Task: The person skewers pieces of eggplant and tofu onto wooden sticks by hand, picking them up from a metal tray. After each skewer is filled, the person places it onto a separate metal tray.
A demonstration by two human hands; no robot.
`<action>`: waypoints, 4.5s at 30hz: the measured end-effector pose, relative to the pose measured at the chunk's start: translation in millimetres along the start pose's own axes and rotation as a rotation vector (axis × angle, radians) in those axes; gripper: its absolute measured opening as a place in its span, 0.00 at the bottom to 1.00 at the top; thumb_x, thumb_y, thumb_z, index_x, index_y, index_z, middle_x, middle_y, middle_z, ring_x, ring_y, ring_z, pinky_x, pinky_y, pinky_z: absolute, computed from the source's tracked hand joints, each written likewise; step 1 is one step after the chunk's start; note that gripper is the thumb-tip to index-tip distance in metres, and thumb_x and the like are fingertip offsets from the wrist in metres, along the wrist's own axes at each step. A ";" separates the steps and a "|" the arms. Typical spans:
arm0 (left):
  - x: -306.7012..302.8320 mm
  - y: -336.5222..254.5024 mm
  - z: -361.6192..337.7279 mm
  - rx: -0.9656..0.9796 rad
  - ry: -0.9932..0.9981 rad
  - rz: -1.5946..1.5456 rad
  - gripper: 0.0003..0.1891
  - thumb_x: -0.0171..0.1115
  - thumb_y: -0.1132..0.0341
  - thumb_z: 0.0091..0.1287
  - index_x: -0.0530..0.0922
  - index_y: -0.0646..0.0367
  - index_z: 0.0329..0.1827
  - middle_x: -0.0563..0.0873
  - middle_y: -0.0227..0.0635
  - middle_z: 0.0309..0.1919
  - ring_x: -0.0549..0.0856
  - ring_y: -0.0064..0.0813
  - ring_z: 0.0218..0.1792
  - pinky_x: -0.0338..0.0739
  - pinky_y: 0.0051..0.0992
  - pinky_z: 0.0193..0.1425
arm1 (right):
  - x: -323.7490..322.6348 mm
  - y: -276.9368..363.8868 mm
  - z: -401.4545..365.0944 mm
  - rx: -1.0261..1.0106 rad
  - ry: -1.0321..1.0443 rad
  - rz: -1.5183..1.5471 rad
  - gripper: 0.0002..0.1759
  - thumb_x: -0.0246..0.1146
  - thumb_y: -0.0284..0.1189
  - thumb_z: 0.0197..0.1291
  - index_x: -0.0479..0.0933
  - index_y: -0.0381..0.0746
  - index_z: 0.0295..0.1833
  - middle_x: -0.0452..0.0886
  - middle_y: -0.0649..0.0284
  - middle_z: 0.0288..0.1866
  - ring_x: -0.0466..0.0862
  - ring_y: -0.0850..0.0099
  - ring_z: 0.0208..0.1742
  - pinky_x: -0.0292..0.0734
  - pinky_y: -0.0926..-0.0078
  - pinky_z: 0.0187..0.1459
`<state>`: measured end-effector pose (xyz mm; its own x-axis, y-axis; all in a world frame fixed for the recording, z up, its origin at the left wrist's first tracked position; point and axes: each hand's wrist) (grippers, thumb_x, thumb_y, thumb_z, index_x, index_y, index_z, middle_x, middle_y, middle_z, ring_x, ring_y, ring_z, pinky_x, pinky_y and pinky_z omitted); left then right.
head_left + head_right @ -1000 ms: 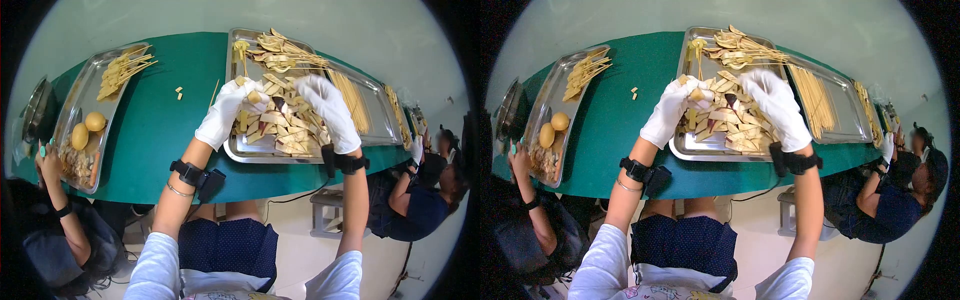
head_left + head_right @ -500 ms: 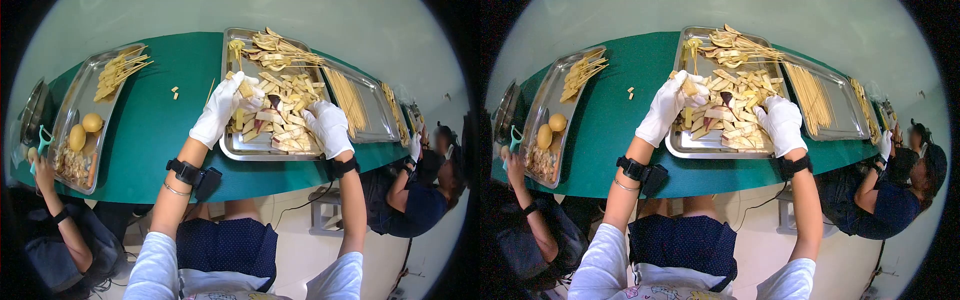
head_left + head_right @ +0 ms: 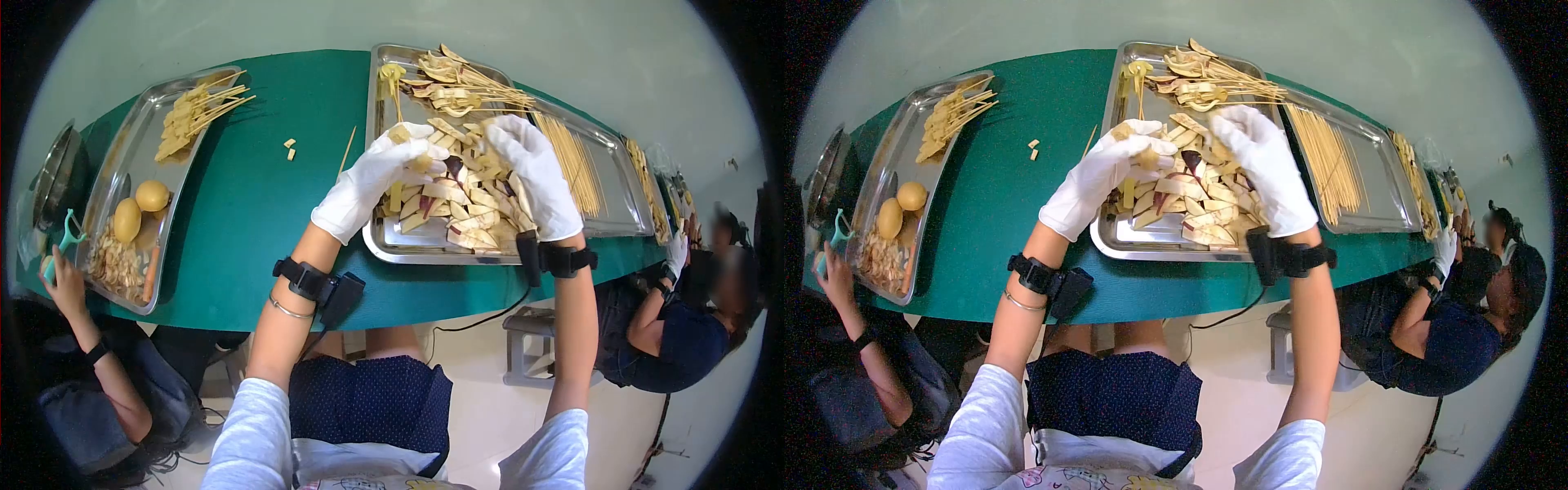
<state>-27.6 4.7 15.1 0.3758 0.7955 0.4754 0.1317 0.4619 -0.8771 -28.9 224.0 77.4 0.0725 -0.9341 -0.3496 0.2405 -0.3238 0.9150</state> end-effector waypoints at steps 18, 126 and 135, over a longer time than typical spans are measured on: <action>-6.5 4.1 2.7 0.037 0.067 -0.028 0.07 0.54 0.67 0.70 0.76 0.61 0.45 0.85 0.38 0.39 0.84 0.26 0.37 0.77 0.23 0.41 | -116.7 -89.3 -6.0 0.085 -0.397 -0.539 0.20 0.59 0.37 0.63 0.76 0.32 0.52 0.82 0.54 0.46 0.80 0.68 0.49 0.72 0.73 0.54; -6.4 11.3 10.2 0.122 -0.112 -0.144 0.14 0.56 0.64 0.66 0.76 0.62 0.51 0.80 0.27 0.34 0.75 0.19 0.32 0.67 0.20 0.35 | 60.3 30.6 4.7 -0.232 -0.182 0.320 0.19 0.59 0.41 0.66 0.80 0.36 0.50 0.82 0.67 0.40 0.77 0.84 0.34 0.72 0.87 0.36; -11.2 7.1 8.3 -0.086 0.034 -0.035 0.16 0.56 0.56 0.68 0.75 0.62 0.47 0.79 0.28 0.30 0.75 0.15 0.30 0.68 0.19 0.32 | 48.6 0.9 40.4 -0.304 -0.312 0.674 0.20 0.56 0.45 0.68 0.79 0.38 0.44 0.78 0.71 0.33 0.72 0.85 0.30 0.65 0.90 0.31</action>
<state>-38.5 2.3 4.1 0.4006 0.7651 0.5041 0.2231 0.4522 -0.8636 -64.3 172.2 69.3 0.0330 -0.9276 0.3721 0.4977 0.3381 0.7987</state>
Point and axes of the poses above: each hand's wrist, its own z-axis towards the middle knuckle, its own x-axis out of the palm, y = z × x
